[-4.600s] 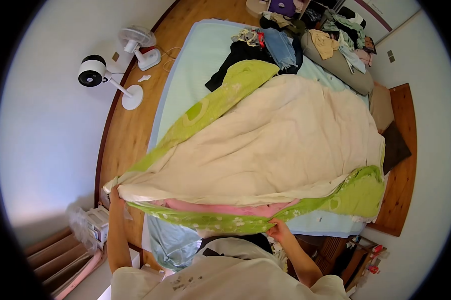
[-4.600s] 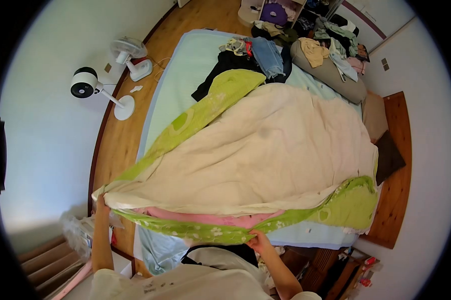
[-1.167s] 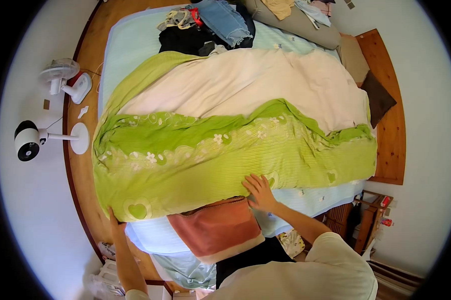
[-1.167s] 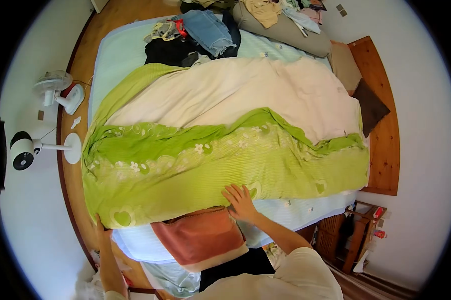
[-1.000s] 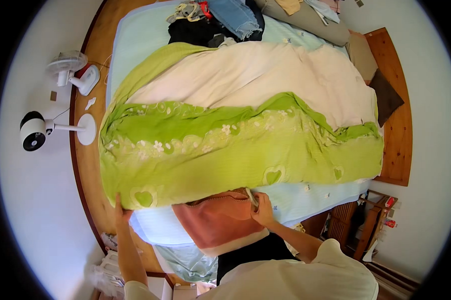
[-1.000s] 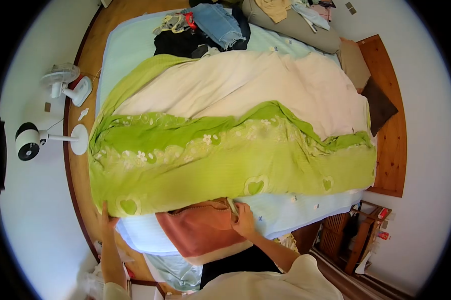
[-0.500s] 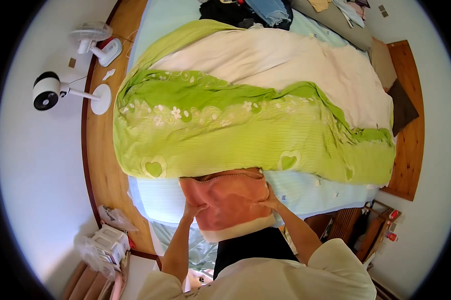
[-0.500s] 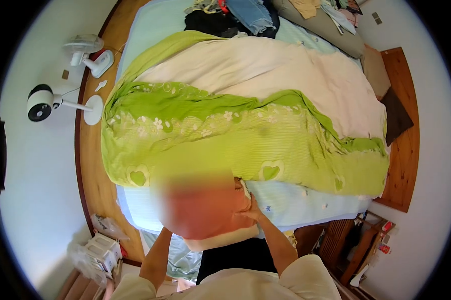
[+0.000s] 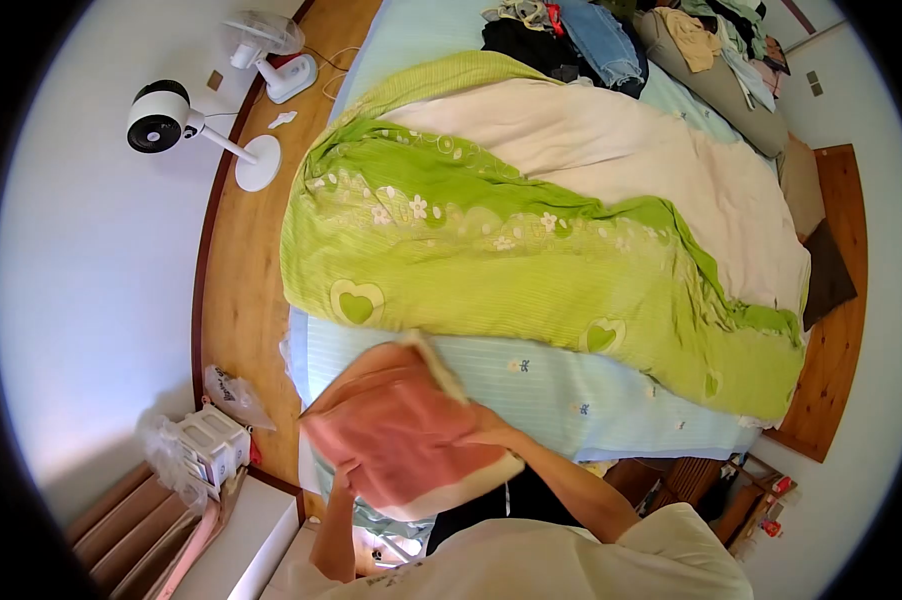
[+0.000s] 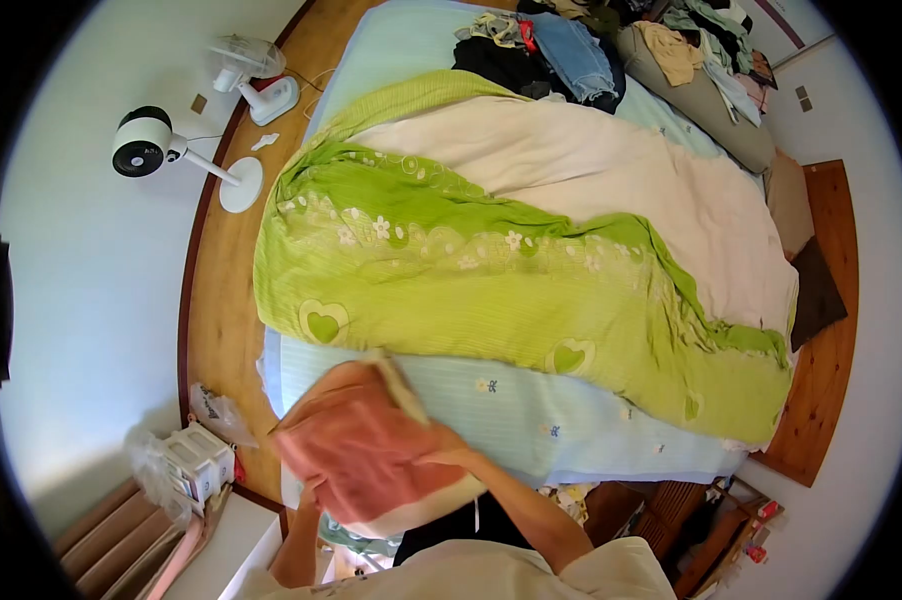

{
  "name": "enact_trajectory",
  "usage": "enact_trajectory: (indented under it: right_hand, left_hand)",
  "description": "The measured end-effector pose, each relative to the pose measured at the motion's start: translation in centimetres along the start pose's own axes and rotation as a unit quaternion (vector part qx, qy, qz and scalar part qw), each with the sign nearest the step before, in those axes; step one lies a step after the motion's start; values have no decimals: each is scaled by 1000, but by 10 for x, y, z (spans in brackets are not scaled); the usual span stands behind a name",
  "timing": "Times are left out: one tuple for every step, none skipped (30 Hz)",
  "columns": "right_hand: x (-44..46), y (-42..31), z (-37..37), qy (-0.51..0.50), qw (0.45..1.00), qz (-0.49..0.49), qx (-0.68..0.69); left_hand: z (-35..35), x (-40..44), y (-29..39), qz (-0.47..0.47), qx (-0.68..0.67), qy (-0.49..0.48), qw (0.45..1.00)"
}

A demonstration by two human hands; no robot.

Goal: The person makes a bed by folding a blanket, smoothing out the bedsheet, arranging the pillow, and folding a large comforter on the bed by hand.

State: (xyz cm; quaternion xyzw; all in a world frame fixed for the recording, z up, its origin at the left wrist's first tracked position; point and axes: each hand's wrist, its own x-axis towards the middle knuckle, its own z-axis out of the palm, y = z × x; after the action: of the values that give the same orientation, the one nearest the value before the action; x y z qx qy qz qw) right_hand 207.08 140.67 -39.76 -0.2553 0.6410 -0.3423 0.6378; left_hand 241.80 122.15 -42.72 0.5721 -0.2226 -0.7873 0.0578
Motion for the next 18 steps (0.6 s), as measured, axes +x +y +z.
enact_trajectory:
  right_hand:
    - [46, -5, 25, -5, 982, -60, 180]
    - [65, -30, 29, -15, 981, -86, 175]
    - [85, -58, 32, -25, 979, -111, 172]
    - [87, -105, 13, -38, 994, -101, -19]
    - [113, -108, 16, -14, 993, -117, -5]
    - [141, -103, 18, 10, 991, -133, 8]
    - [164, -97, 9, 61, 984, -144, -91]
    - [183, -95, -1, 111, 963, -154, -190]
    - [190, -100, -13, 183, 900, -157, -363]
    - [188, -99, -23, 246, 802, -155, -522]
    - [189, -90, -29, 267, 776, -160, -549]
    - [190, -79, -36, 288, 749, -166, -573]
    - [187, -71, -43, 277, 727, -176, -603]
    - [185, -64, -52, 268, 704, -188, -630]
    - [185, -59, -57, 261, 681, -200, -654]
    - [190, -50, -61, 252, 703, -177, -641]
    - [200, -38, -67, 245, 723, -153, -627]
    - [205, -33, -72, 236, 742, -129, -614]
  left_hand:
    - [-18, -6, 0, 37, -37, 2, 999]
    - [-33, -12, 1, 74, -74, 5, 995]
    - [-42, -17, 2, 111, -111, 10, 988]
    - [-28, -21, 19, 108, -119, 25, 987]
    - [5, -27, 50, 107, -130, 40, 985]
    - [19, -28, 65, 106, -142, 56, 983]
    - [-14, -5, 63, 84, -97, 45, 991]
    - [-50, 28, 58, 62, -52, 32, 996]
    - [-64, 54, 48, 77, -43, 51, 995]
    - [-75, 78, 37, 90, -35, 71, 993]
    - [-83, 97, 26, 103, -27, 92, 990]
    - [-88, 111, 18, 115, -18, 113, 987]
    - [-83, 111, 19, 128, -8, 136, 982]
    - [-81, 100, 20, 166, 144, 211, 952]
    - [-74, 87, 25, 180, 292, 299, 891]
    - [-50, 84, 25, 228, 254, 419, 841]
    - [-24, 80, 30, 273, 210, 529, 775]
    - [5, 65, 42, 330, 262, 498, 758]
